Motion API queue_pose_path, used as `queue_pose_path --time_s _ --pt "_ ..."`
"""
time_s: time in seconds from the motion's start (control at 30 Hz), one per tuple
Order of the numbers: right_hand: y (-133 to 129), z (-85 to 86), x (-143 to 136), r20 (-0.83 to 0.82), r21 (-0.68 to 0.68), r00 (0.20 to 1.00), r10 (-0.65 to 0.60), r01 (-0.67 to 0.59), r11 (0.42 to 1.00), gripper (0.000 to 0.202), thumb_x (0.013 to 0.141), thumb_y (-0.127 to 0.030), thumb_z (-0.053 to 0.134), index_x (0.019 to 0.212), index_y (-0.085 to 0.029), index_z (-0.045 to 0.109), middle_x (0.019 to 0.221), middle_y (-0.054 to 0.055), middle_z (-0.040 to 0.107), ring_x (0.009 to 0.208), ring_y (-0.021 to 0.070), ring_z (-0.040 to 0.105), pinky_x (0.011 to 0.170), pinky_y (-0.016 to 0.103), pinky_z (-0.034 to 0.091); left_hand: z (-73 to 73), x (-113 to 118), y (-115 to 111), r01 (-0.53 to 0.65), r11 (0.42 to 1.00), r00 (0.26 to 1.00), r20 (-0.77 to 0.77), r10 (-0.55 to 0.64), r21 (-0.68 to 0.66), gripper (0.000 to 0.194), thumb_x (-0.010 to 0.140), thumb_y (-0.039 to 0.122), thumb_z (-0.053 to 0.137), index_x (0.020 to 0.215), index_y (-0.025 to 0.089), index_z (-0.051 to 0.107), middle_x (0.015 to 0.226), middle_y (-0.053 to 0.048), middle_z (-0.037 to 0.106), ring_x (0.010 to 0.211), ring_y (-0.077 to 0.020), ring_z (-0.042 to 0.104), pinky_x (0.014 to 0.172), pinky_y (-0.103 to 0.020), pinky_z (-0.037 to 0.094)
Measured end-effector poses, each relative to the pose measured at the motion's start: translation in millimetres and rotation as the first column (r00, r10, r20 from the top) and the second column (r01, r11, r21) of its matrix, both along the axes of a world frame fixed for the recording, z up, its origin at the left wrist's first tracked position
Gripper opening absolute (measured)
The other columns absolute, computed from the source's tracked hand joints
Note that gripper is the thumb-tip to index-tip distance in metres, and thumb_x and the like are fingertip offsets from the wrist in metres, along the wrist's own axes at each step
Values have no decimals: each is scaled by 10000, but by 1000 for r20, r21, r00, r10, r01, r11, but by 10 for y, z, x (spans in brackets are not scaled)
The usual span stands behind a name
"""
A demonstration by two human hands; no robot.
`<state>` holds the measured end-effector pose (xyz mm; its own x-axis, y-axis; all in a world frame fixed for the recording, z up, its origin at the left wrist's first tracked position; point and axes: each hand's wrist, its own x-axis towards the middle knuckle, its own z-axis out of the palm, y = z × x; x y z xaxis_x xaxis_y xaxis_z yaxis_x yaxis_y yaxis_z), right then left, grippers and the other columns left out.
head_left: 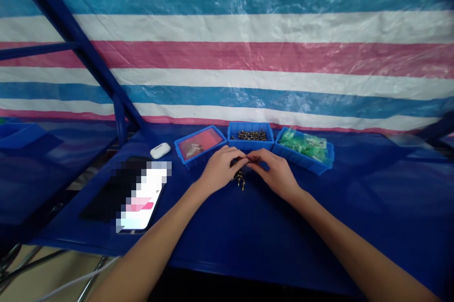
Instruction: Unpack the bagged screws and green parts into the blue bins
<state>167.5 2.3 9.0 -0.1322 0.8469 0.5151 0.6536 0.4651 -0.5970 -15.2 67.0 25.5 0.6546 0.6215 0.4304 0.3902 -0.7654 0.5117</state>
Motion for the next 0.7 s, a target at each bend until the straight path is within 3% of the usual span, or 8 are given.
queue_pose_path --time_s 0.33,0.7 --pt "1 39 26 196 -72 979 64 -51 996 195 976 -269 473 1084 -193 617 994 60 661 926 194 624 851 334 496 -14 -10 29 17 998 1000 -5 -17 -63 65 875 243 639 884 219 699 813 3 665 800 -164 553 710 -286 427" --pt "3 39 18 245 -98 969 40 -17 995 219 991 -253 429 1049 -172 624 943 73 658 886 207 628 811 355 509 8 -15 14 15 999 1000 18 -14 -46 87 893 265 614 896 236 695 838 17 680 777 -152 564 713 -291 434"
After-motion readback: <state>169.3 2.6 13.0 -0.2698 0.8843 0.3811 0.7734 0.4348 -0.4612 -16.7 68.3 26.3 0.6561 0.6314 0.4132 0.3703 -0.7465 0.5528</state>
